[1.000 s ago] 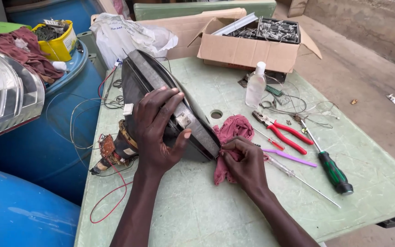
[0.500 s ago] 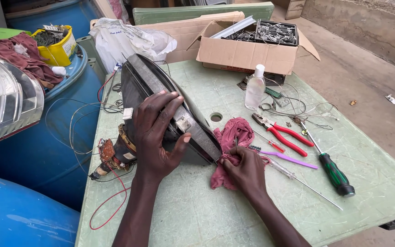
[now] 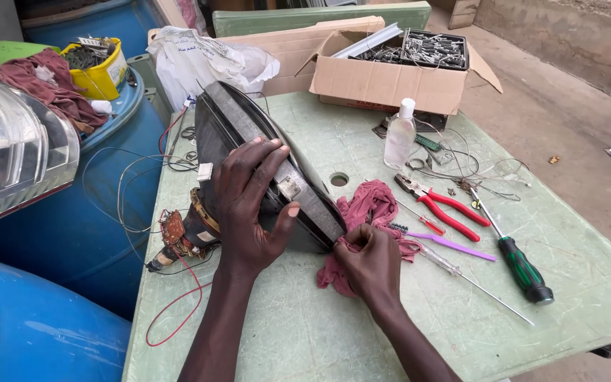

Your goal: Cleaning the back of a CRT monitor tube using a cloth

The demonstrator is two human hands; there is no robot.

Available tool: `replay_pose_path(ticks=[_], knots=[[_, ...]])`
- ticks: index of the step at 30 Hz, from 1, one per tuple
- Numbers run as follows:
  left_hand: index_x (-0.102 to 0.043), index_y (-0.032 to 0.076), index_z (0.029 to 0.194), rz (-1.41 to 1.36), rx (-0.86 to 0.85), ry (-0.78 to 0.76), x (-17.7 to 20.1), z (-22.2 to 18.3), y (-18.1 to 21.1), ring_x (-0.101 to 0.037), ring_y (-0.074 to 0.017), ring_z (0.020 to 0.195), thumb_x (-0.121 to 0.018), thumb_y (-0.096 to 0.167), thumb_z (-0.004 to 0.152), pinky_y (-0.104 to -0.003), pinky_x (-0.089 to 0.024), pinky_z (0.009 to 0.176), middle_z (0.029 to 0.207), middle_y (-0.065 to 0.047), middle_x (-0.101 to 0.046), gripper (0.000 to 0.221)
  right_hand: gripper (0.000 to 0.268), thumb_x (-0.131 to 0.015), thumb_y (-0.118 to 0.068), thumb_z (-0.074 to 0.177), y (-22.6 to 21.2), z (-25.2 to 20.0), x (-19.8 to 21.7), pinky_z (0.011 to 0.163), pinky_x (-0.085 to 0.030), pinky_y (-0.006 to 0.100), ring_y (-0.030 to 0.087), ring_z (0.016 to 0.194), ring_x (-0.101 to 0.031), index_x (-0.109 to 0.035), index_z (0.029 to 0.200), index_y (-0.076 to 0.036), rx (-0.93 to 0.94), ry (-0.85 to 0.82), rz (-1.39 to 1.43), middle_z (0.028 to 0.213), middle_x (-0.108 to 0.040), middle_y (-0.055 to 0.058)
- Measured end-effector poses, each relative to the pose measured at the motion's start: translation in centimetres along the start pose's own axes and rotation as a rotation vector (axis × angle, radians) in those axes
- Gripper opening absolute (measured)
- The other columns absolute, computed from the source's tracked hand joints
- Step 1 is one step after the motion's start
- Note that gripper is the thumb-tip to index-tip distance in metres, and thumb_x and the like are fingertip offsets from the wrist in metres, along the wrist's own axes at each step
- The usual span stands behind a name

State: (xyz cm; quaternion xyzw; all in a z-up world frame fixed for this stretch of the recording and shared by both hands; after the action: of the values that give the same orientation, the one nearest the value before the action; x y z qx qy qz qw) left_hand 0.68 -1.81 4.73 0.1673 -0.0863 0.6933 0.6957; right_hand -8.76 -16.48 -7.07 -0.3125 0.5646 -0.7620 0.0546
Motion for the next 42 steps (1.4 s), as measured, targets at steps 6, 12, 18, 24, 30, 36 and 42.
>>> replay_pose_path(ticks=[6,12,18,24,30,36,42], knots=[[-0.057,0.005,0.133,-0.022,-0.012,-0.006,-0.1,-0.2,0.1,-0.05,-0.0335,0.132,-0.037,0.048,0.101,-0.049,-0.036,0.112,0.134,-0.011,-0.055,0.057,0.009,-0.07,-0.014,0.071,1.4,-0.8,-0.7,0.053,-0.043,0.03,0.009,0.057,-0.059,-0.064,0.064,-0.015,0.256,0.047,-0.056,0.061,-0.067,-0.003],[-0.055,0.017,0.14,-0.143,0.052,0.041,-0.9,-0.3,-1.0,-0.044,-0.0326,0.137,-0.046,0.056,0.097,-0.059,-0.024,0.118,0.138,-0.005,-0.052,0.059,0.006,-0.074,-0.017,0.071,-2.0,-1.2,0.0,0.063,-0.05,0.039,0.032,0.072,-0.067,-0.069,0.069,-0.014,0.336,0.064,-0.051,0.067,-0.065,0.009],[-0.056,0.017,0.139,-0.144,0.035,0.038,-0.5,-0.4,-1.7,-0.045,-0.0292,0.138,-0.041,0.061,0.097,-0.054,-0.025,0.119,0.138,-0.004,-0.053,0.063,0.006,-0.074,-0.013,0.074,-0.2,-1.0,-0.6,0.061,-0.049,0.041,0.034,0.07,-0.064,-0.069,0.076,-0.013,0.505,0.081,-0.064,0.068,-0.061,0.01],[-0.056,0.015,0.14,-0.255,0.057,0.042,0.2,-0.8,-1.3,-0.048,-0.0308,0.139,-0.034,0.06,0.1,-0.052,-0.03,0.119,0.139,-0.006,-0.057,0.063,0.008,-0.075,-0.012,0.077,-3.8,-3.0,0.7,0.06,-0.05,0.035,0.029,0.071,-0.065,-0.069,0.08,-0.016,0.634,0.093,-0.008,0.071,-0.061,0.005],[-0.058,0.015,0.138,-0.27,0.055,0.041,0.3,-1.4,-1.4,-0.049,-0.0293,0.141,-0.033,0.062,0.099,-0.048,-0.031,0.119,0.142,-0.004,-0.058,0.066,0.008,-0.071,-0.006,0.086,-3.2,-3.5,-0.4,0.063,-0.051,0.035,0.028,0.075,-0.063,-0.07,0.088,-0.013,0.961,0.152,-0.049,0.082,-0.062,0.003],[-0.059,0.014,0.138,-0.318,0.063,0.089,0.3,-1.4,-1.2,-0.049,-0.0309,0.141,-0.033,0.059,0.1,-0.048,-0.032,0.12,0.142,-0.005,-0.059,0.064,0.01,-0.068,-0.003,0.084,-3.9,-3.5,-0.8,0.056,-0.052,0.039,0.031,0.071,-0.064,-0.068,0.085,-0.013,1.088,0.064,-0.191,0.077,-0.059,0.004],[-0.058,0.014,0.138,-0.338,0.062,0.077,0.3,-1.4,-1.3,-0.048,-0.0312,0.142,-0.032,0.059,0.101,-0.048,-0.031,0.121,0.142,-0.005,-0.058,0.064,0.008,-0.07,-0.005,0.089,-6.3,-4.0,0.1,0.061,-0.053,0.037,0.031,0.076,-0.065,-0.071,0.09,-0.012,1.183,0.135,-0.126,0.088,-0.063,0.004]])
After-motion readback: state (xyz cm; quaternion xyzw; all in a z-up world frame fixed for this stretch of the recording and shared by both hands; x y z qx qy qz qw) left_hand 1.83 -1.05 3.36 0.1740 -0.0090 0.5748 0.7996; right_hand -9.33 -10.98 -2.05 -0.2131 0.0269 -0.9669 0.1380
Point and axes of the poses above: each hand's wrist, its own z-axis towards the middle knuckle, its own x-axis out of the back of the hand, y = z × x, the point moved 5 cm from there along z, towards the middle knuckle
